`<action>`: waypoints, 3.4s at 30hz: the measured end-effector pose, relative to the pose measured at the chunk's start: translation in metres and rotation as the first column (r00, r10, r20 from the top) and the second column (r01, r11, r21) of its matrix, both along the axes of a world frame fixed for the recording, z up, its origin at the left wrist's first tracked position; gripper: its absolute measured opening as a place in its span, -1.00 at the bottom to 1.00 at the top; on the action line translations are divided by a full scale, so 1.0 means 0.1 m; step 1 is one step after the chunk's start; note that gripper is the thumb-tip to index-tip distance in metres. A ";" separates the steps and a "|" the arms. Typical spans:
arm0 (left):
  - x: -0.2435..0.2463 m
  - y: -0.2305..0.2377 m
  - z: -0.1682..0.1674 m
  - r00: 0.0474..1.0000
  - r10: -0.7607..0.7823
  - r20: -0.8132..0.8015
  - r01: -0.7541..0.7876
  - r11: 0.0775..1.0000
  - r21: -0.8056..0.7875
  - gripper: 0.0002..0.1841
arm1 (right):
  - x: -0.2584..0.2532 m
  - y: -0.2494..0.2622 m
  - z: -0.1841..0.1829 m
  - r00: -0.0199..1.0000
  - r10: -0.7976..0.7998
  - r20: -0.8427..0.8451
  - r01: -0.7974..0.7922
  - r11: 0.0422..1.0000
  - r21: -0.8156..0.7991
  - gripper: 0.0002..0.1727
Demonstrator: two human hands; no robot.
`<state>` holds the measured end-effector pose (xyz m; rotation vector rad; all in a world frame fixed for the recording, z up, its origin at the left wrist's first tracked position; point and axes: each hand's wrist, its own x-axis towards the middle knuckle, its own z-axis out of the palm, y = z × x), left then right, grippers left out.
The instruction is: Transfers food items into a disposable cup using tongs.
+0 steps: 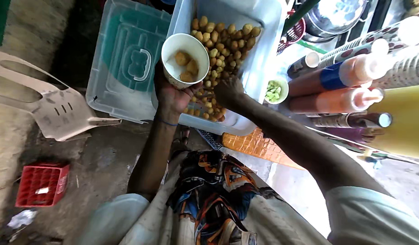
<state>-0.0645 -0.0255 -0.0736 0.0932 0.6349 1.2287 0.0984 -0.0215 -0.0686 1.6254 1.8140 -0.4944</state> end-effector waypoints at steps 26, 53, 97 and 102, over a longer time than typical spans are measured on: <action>0.02 -0.02 -0.01 0.999 -0.036 0.032 0.037 0.999 -0.029 -0.21 | 0.98 -0.70 1.66 0.970 0.164 -0.181 -0.043 0.844 0.535 -0.57; 0.02 0.00 -0.06 1.000 -0.014 0.016 0.015 0.999 -0.033 -0.23 | 0.89 -0.87 2.11 0.932 0.200 -0.302 0.012 0.816 0.577 -0.49; -0.01 0.02 -0.04 0.998 -0.036 0.049 0.039 0.997 -0.061 -0.29 | 0.26 0.05 0.66 0.993 -0.030 0.110 0.018 0.995 0.102 -0.79; 0.03 0.02 -0.03 0.999 -0.031 0.030 0.032 0.998 -0.051 -0.33 | 0.74 -0.43 1.77 0.989 0.081 -0.126 -0.004 0.856 0.517 -0.62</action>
